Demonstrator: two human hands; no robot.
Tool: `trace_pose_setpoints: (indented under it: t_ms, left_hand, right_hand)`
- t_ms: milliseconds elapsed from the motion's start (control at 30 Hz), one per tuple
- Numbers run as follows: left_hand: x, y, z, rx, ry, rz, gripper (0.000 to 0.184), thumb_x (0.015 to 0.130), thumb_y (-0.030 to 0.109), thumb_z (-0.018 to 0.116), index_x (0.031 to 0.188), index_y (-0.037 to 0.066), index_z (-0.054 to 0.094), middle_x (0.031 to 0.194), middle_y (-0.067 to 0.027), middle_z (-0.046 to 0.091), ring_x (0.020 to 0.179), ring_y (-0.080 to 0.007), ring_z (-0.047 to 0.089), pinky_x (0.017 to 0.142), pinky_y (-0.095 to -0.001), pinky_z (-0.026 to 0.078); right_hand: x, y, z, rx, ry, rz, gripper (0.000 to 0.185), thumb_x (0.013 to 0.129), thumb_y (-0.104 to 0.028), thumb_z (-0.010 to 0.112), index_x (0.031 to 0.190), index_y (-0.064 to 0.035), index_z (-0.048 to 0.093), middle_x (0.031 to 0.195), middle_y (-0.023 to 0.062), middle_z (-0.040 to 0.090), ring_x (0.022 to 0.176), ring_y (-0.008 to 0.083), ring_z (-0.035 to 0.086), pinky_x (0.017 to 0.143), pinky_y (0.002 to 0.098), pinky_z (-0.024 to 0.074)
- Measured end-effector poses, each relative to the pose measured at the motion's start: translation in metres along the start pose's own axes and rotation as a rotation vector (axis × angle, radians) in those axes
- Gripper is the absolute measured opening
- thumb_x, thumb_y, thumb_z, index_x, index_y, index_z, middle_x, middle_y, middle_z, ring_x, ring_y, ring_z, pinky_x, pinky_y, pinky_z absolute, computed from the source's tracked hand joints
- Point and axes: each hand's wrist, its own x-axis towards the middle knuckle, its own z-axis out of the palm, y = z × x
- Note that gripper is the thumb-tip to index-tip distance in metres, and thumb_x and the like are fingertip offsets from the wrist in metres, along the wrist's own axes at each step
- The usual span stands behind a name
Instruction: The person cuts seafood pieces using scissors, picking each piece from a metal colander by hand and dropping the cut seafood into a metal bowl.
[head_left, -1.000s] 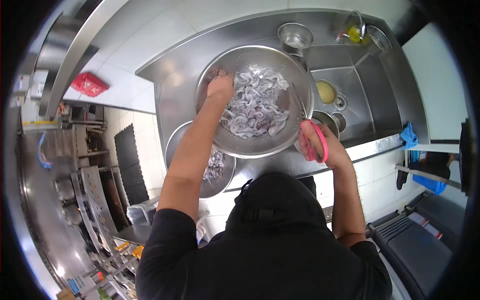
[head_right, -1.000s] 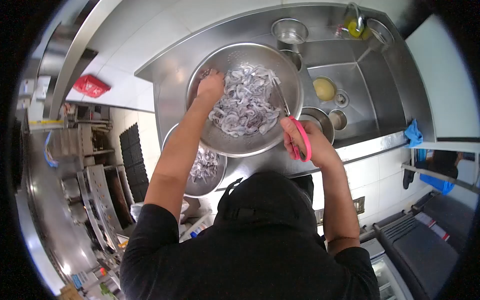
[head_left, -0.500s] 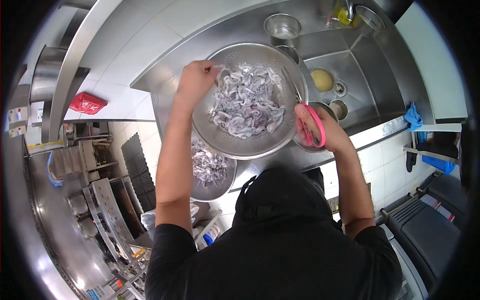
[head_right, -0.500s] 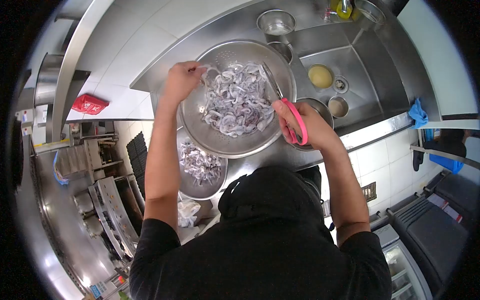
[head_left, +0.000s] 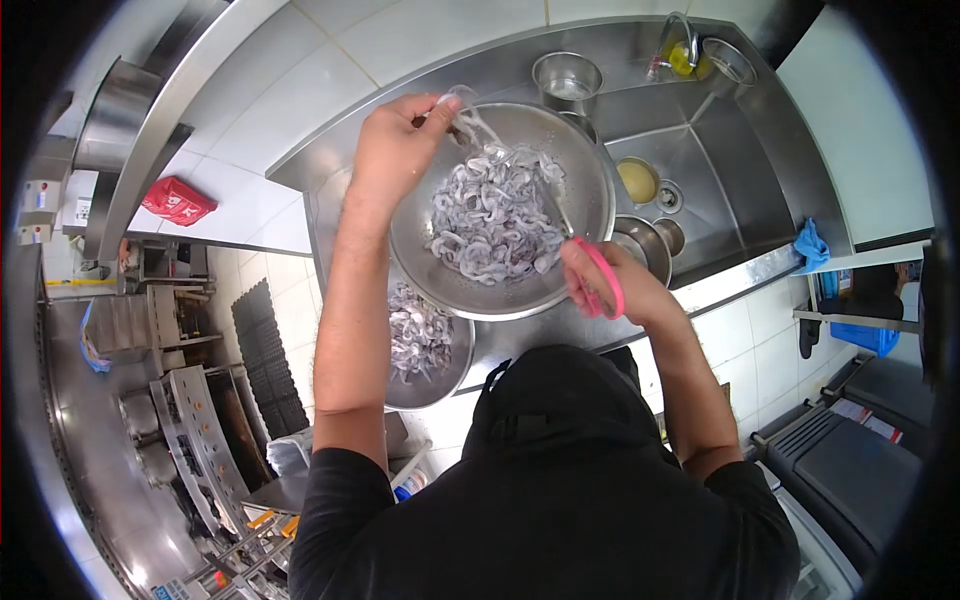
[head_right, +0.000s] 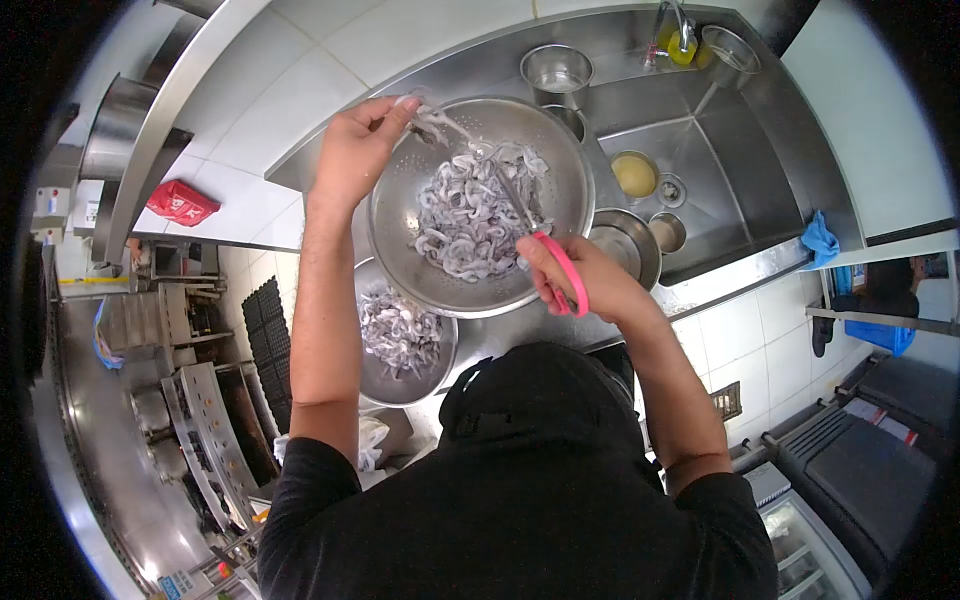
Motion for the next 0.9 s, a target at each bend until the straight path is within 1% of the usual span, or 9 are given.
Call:
trace_pose_setpoints:
  t_ms: [33,133,233,333,467,533,633,733,900]
  left_hand:
    - [-0.003,0.003,-0.001,0.050,0.037,0.046,0.038,0.106,0.037,0.067,0.114,0.002,0.078,0.082,-0.0068,0.074,0.069,-0.0172,0.062,0.067,-0.0318,0.051]
    - [-0.004,0.001,-0.009,0.057,0.043,0.119,0.038,0.109,0.036,0.062,0.106,0.000,0.073,0.083,-0.0108,0.074,0.070,-0.0200,0.065,0.068,-0.0344,0.053]
    - [-0.011,0.001,-0.019,-0.030,0.007,-0.045,0.038,0.113,0.036,0.054,0.100,0.002,0.064,0.084,-0.0064,0.069,0.073,-0.0140,0.065,0.067,-0.0313,0.053]
    - [-0.021,-0.002,-0.029,-0.161,0.011,-0.145,0.036,0.113,0.038,0.054,0.106,0.003,0.059,0.087,-0.0072,0.067,0.073,-0.0144,0.064,0.064,-0.0315,0.052]
    - [-0.036,0.003,-0.042,-0.132,-0.034,-0.213,0.032,0.107,0.028,0.066,0.124,0.002,0.058,0.096,-0.0075,0.068,0.082,-0.0144,0.064,0.071,-0.0326,0.053]
    - [-0.044,-0.002,-0.049,-0.112,-0.123,-0.186,0.041,0.103,0.020,0.071,0.136,0.002,0.056,0.103,-0.0081,0.069,0.089,-0.0149,0.065,0.077,-0.0330,0.054]
    - [-0.053,-0.012,-0.058,-0.119,-0.202,-0.084,0.067,0.094,0.017,0.077,0.151,0.000,0.047,0.110,-0.0110,0.073,0.090,-0.0186,0.069,0.083,-0.0324,0.056]
    - [-0.061,0.001,-0.072,-0.022,-0.313,-0.129,0.076,0.097,0.003,0.068,0.165,0.005,0.034,0.128,-0.0151,0.071,0.106,-0.0189,0.069,0.092,-0.0350,0.055]
    - [-0.066,0.012,-0.082,0.028,-0.418,-0.157,0.080,0.098,-0.002,0.061,0.169,0.006,0.025,0.137,-0.0162,0.069,0.109,-0.0208,0.072,0.097,-0.0357,0.056]
  right_hand:
    - [0.002,0.003,0.005,0.013,-0.034,0.008,0.065,0.107,-0.060,0.054,0.071,-0.0069,0.061,0.061,0.0037,0.058,0.052,0.0138,0.057,0.050,0.0287,0.0434]
    - [0.012,0.010,0.019,-0.009,-0.124,-0.034,0.071,0.101,-0.069,0.060,0.067,-0.0066,0.061,0.059,0.0031,0.058,0.051,0.0137,0.059,0.048,0.0296,0.0451]
    - [0.013,0.001,0.038,-0.039,-0.160,0.012,0.070,0.101,-0.068,0.060,0.066,-0.0071,0.061,0.059,0.0026,0.058,0.051,0.0141,0.059,0.049,0.0296,0.0454]
    - [0.017,-0.004,0.053,-0.061,-0.223,-0.007,0.070,0.101,-0.068,0.060,0.065,-0.0076,0.061,0.059,0.0024,0.058,0.050,0.0137,0.059,0.049,0.0293,0.0451]
    - [0.021,-0.007,0.065,-0.078,-0.255,-0.020,0.070,0.101,-0.068,0.060,0.066,-0.0075,0.061,0.059,0.0020,0.059,0.051,0.0137,0.060,0.049,0.0290,0.0451]
    - [0.025,-0.003,0.069,-0.066,-0.277,-0.025,0.070,0.101,-0.069,0.060,0.067,-0.0077,0.061,0.059,0.0020,0.059,0.051,0.0137,0.060,0.049,0.0289,0.0450]
    - [0.026,-0.002,0.073,-0.036,-0.262,-0.024,0.071,0.100,-0.070,0.060,0.066,-0.0084,0.061,0.059,0.0020,0.058,0.051,0.0137,0.060,0.049,0.0289,0.0448]
    - [0.027,-0.001,0.074,-0.005,-0.241,-0.020,0.072,0.100,-0.071,0.060,0.065,-0.0087,0.061,0.058,0.0020,0.058,0.051,0.0137,0.060,0.049,0.0285,0.0447]
    - [0.030,-0.001,0.074,-0.026,-0.268,-0.052,0.071,0.101,-0.070,0.059,0.065,-0.0084,0.061,0.059,0.0019,0.058,0.052,0.0135,0.060,0.050,0.0282,0.0456]
